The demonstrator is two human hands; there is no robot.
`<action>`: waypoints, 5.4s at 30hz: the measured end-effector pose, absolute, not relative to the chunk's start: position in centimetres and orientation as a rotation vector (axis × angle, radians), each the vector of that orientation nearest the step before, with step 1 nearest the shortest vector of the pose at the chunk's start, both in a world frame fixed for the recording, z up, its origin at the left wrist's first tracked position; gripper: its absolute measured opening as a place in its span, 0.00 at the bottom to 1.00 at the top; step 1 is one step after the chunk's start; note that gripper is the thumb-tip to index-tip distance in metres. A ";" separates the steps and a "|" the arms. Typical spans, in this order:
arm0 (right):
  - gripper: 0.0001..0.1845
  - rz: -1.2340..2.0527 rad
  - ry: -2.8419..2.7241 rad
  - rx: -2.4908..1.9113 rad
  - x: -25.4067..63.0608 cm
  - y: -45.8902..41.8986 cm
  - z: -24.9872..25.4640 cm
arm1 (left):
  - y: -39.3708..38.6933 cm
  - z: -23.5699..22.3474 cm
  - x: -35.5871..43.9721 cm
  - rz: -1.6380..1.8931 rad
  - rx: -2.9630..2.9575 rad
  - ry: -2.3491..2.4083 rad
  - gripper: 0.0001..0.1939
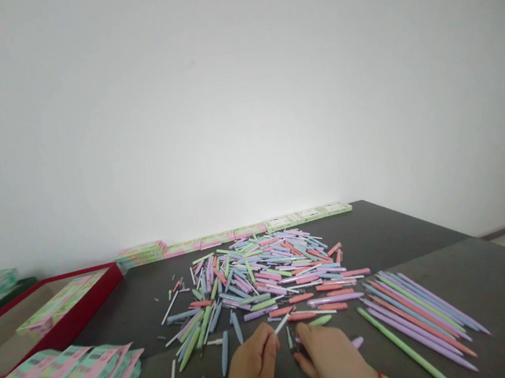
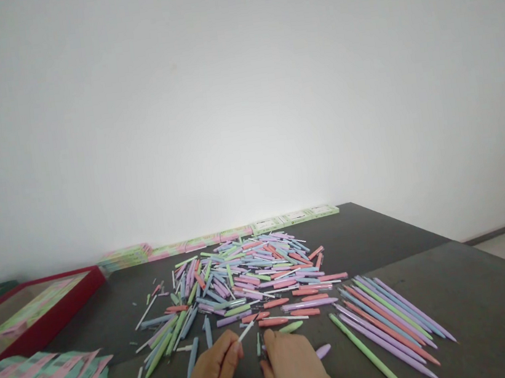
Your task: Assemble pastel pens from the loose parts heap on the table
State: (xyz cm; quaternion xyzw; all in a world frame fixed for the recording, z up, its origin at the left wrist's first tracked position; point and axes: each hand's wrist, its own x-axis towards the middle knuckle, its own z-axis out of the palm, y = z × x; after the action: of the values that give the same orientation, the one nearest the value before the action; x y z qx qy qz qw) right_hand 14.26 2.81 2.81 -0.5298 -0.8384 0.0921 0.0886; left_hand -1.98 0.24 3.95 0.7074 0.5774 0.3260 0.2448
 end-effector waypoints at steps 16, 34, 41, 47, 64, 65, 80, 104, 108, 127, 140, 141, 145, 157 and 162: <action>0.03 0.704 -2.257 -1.370 17.3 5.1 4.5 | 0.6 3.9 -2.9 0.945 1.854 1.577 0.16; 0.12 0.106 -2.815 -1.164 14.6 7.6 4.8 | 0.8 3.3 -3.0 0.889 1.932 1.628 0.15; 0.11 0.144 -2.733 -1.262 14.8 7.7 4.7 | 0.9 3.1 -3.0 0.872 1.955 1.636 0.15; 0.12 0.280 -2.710 -1.246 13.7 8.2 5.4 | 1.2 2.7 -3.2 0.884 1.953 1.625 0.15; 0.22 1.677 -1.404 -0.757 15.1 7.7 5.4 | 1.0 2.6 -3.0 0.861 1.949 1.635 0.15; 0.22 1.693 -1.395 -0.740 14.9 7.6 5.3 | 1.0 2.4 -3.0 0.874 1.952 1.636 0.15; 0.18 1.645 -1.358 -0.685 14.4 7.4 4.5 | 1.3 1.7 -3.2 0.890 1.982 1.628 0.14; 0.16 1.589 -1.135 -0.608 14.7 6.6 7.5 | 1.9 1.1 -3.0 1.023 1.102 1.005 0.24; 0.20 1.446 -1.076 -0.700 15.1 6.7 8.0 | 2.0 1.2 -2.9 0.945 1.168 1.016 0.26; 0.19 1.282 -1.231 -0.778 14.8 7.1 6.0 | 2.2 1.3 -2.8 0.847 1.183 0.887 0.25; 0.20 1.296 -1.272 -0.823 14.5 6.5 5.8 | 1.0 3.8 -2.8 0.765 0.907 0.697 0.15; 0.20 1.296 -1.221 -0.817 14.7 6.6 6.0 | 1.1 3.9 -2.8 0.756 0.902 0.697 0.15; 0.19 1.312 -1.157 -0.815 15.0 6.8 6.2 | 1.2 4.0 -3.1 0.733 0.890 0.709 0.14; 0.21 1.298 -1.312 -0.857 14.7 6.3 6.1 | 1.2 3.8 -3.1 0.803 0.899 0.719 0.14; 0.21 1.219 -1.376 -0.860 14.8 6.1 7.8 | 1.5 4.2 -3.3 0.941 1.041 0.855 0.17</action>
State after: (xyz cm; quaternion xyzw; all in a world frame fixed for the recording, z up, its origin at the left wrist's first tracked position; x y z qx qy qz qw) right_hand 14.79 6.11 7.85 -0.3598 -0.5758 0.5103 0.5278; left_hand -3.26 1.52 4.18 0.4640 0.3810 0.4194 0.6809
